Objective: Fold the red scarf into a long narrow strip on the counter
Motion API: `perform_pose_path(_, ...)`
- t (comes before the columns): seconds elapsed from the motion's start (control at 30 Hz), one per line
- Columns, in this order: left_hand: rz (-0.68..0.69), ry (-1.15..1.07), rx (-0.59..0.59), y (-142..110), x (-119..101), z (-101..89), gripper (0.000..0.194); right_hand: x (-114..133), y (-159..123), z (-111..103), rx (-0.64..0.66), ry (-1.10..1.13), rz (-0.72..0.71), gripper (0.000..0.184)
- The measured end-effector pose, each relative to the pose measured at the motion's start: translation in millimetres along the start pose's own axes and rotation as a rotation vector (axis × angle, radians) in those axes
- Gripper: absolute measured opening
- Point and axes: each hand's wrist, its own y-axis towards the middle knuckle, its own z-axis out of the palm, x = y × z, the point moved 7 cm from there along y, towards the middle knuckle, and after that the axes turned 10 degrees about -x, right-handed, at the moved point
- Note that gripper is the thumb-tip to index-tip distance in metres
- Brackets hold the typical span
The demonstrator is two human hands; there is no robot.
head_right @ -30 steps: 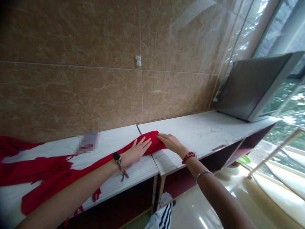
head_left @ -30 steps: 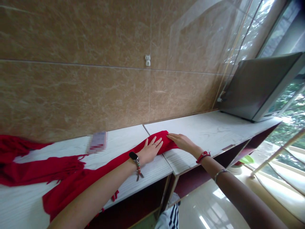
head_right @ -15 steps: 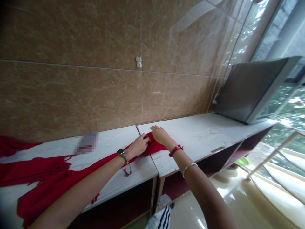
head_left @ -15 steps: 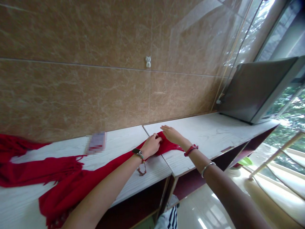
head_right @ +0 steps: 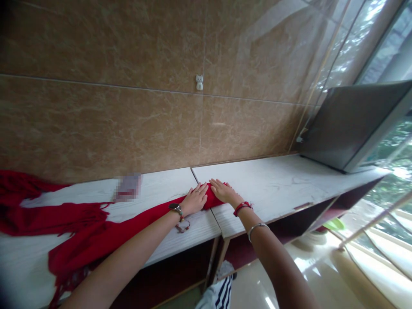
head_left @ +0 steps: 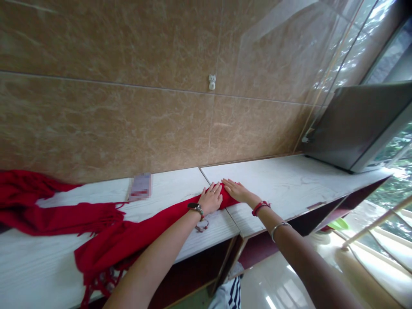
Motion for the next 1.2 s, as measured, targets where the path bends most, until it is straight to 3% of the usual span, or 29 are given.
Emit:
perform_pose_path(0.1, -0.049, -0.045, -0.013, -10.0, 5.8, -9.6, 0.057, 1.3, -0.1, -6.9, -0.002, -0.051, 0.008, 0.043)
perform_pose_path(0.2, -0.116, -0.051, -0.015, -36.7, 22.7, -31.0, 0.065, -3.8, 2.8, -16.9, -0.007, -0.06, 0.082, 0.043)
perform_pose_path(0.3, -0.149, 0.051, -0.009, -81.2, 47.2, -61.1, 0.064, -5.6, 12.7, -32.8, 0.002, -0.048, 0.131, 0.043)
perform_pose_path(0.4, -0.184, 0.177, 0.035, -136.7, 76.7, -88.0, 0.062, 12.8, 32.2, -60.4, -0.108, -0.001, 0.116, 0.044)
perform_pose_path(0.47, -0.214, 0.23, 0.045, -173.1, 98.1, -103.2, 0.06, 45.5, 46.7, -77.3, -0.211, 0.063, 0.044, 0.045)
perform_pose_path(0.53, -0.253, 0.26, 0.029, -204.3, 121.3, -117.3, 0.056, 95.2, 57.7, -84.0, -0.252, 0.164, -0.079, 0.044)
perform_pose_path(0.7, -0.393, 0.175, -0.097, -255.6, 181.7, -150.8, 0.054, 232.0, 57.4, -61.9, -0.155, 0.429, -0.381, 0.043)
perform_pose_path(0.77, -0.417, 0.074, -0.137, -267.6, 198.4, -159.3, 0.05, 261.9, 52.6, -48.1, -0.127, 0.492, -0.396, 0.042)
perform_pose_path(0.83, -0.438, -0.029, -0.139, -276.5, 209.0, -162.0, 0.045, 273.3, 49.5, -37.4, -0.129, 0.542, -0.355, 0.04)
perform_pose_path(1.0, -0.285, -0.105, -0.132, -276.2, 201.8, -158.4, 0.06, 264.8, 47.8, -28.9, -0.189, 0.606, -0.213, 0.038)
perform_pose_path(1.1, -0.163, -0.029, -0.045, -266.9, 189.5, -149.5, 0.069, 259.5, 48.5, -27.6, -0.21, 0.632, -0.15, 0.038)
perform_pose_path(1.2, -0.113, 0.043, 0.055, -259.8, 182.0, -141.1, 0.061, 256.1, 50.1, -26.4, -0.248, 0.675, -0.124, 0.034)
